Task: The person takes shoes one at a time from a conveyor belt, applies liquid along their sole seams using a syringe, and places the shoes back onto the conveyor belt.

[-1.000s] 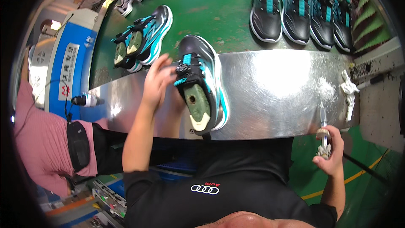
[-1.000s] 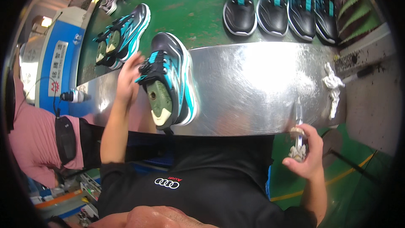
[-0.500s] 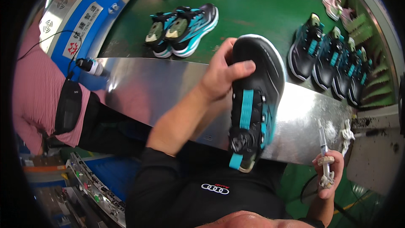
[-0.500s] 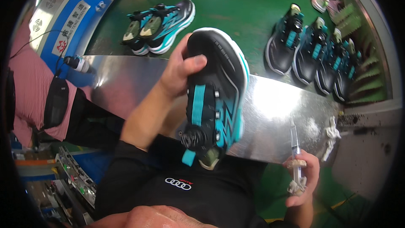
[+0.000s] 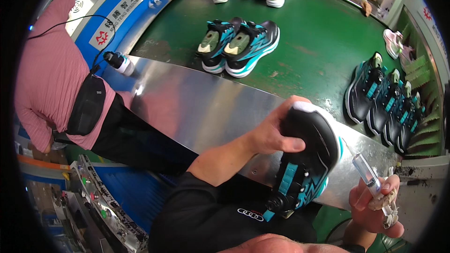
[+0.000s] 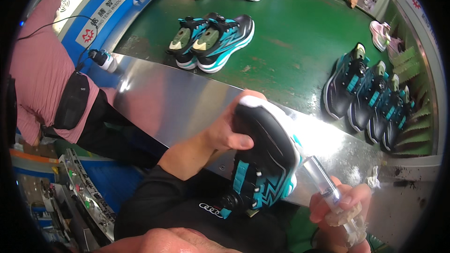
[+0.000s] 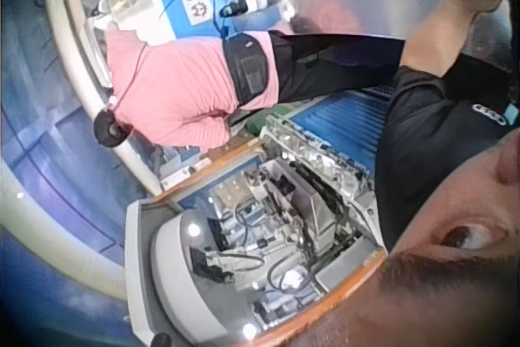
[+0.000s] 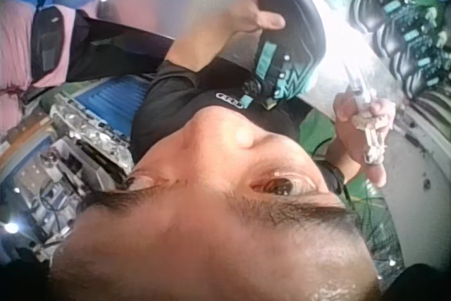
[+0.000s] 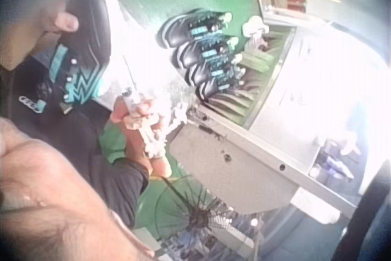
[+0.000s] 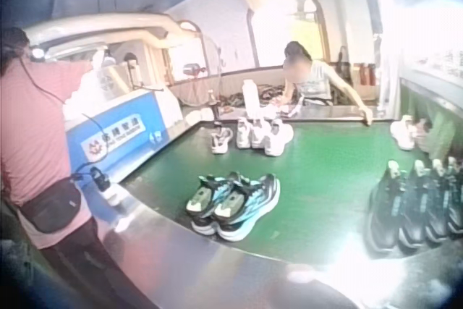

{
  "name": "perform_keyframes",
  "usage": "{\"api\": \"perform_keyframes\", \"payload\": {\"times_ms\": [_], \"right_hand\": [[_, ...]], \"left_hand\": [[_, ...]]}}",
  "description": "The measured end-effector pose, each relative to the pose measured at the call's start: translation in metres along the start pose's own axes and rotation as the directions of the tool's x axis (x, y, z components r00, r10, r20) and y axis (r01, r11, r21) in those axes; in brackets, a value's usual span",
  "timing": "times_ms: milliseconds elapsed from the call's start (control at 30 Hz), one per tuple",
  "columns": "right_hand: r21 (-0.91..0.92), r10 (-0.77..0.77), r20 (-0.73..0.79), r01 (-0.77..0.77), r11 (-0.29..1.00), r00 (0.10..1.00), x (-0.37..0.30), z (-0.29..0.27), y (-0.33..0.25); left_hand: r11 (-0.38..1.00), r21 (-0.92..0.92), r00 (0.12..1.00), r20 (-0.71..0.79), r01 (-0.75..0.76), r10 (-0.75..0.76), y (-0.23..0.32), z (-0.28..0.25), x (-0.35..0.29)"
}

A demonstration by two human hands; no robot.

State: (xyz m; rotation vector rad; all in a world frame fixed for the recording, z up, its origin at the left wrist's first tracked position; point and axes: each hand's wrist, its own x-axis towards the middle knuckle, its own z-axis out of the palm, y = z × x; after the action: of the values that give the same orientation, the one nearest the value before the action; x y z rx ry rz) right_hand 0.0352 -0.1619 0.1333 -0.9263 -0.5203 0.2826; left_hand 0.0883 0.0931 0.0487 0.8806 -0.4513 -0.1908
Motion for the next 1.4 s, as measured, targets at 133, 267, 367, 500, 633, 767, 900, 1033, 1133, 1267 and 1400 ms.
{"api": "perform_keyframes", "payload": {"times_ms": [133, 267, 367, 500, 633, 767, 900, 1033, 1133, 1267, 1400], "right_hand": [[-0.007, 0.043, -0.024, -0.044, 0.999, 0.999, 0.009, 0.007, -0.003], [0.133, 0.037, 0.089, -0.049, 0.990, 0.995, 0.013, 0.005, -0.005], [0.173, 0.071, 0.178, -0.102, 0.980, 0.981, 0.020, 0.001, -0.002], [0.124, -0.016, 0.184, -0.007, 0.992, 0.983, 0.026, 0.010, 0.006], [0.113, -0.009, 0.218, -0.017, 0.993, 0.976, 0.024, 0.011, 0.007], [0.058, 0.044, 0.164, -0.054, 0.997, 0.985, 0.025, 0.014, 0.005], [0.130, 0.020, 0.182, -0.045, 0.990, 0.983, 0.027, 0.009, 0.010], [0.109, 0.053, 0.186, -0.074, 0.991, 0.981, 0.026, 0.011, 0.007], [0.109, 0.081, 0.230, -0.108, 0.988, 0.970, 0.027, 0.010, 0.006], [0.121, 0.064, 0.233, -0.094, 0.988, 0.970, 0.023, 0.005, 0.008], [0.088, 0.079, 0.185, -0.097, 0.991, 0.980, 0.014, 0.006, 0.011]], "left_hand": [[0.999, 0.019, 0.999, 0.039, -0.035, 0.034, -0.004, -0.001, 0.000], [0.999, 0.027, 0.999, -0.002, -0.041, 0.041, 0.002, 0.000, -0.004], [0.990, 0.078, 0.992, 0.047, -0.118, 0.114, -0.001, -0.008, -0.004], [0.989, 0.066, 0.987, 0.094, -0.133, 0.127, -0.006, -0.008, -0.005], [0.987, 0.076, 0.985, 0.106, -0.144, 0.136, -0.005, -0.006, -0.007], [0.989, 0.053, 0.984, 0.117, -0.141, 0.134, -0.001, -0.002, -0.006], [0.985, 0.073, 0.979, 0.144, -0.157, 0.146, 0.000, -0.004, -0.003], [0.992, 0.008, 0.986, 0.106, -0.129, 0.128, 0.000, -0.005, -0.005], [0.993, 0.006, 0.991, 0.069, -0.118, 0.118, 0.003, -0.004, -0.006], [0.993, 0.064, 0.995, 0.011, -0.100, 0.099, 0.005, -0.005, -0.004], [0.995, 0.042, 0.991, 0.109, -0.086, 0.081, 0.013, -0.010, -0.004]]}}
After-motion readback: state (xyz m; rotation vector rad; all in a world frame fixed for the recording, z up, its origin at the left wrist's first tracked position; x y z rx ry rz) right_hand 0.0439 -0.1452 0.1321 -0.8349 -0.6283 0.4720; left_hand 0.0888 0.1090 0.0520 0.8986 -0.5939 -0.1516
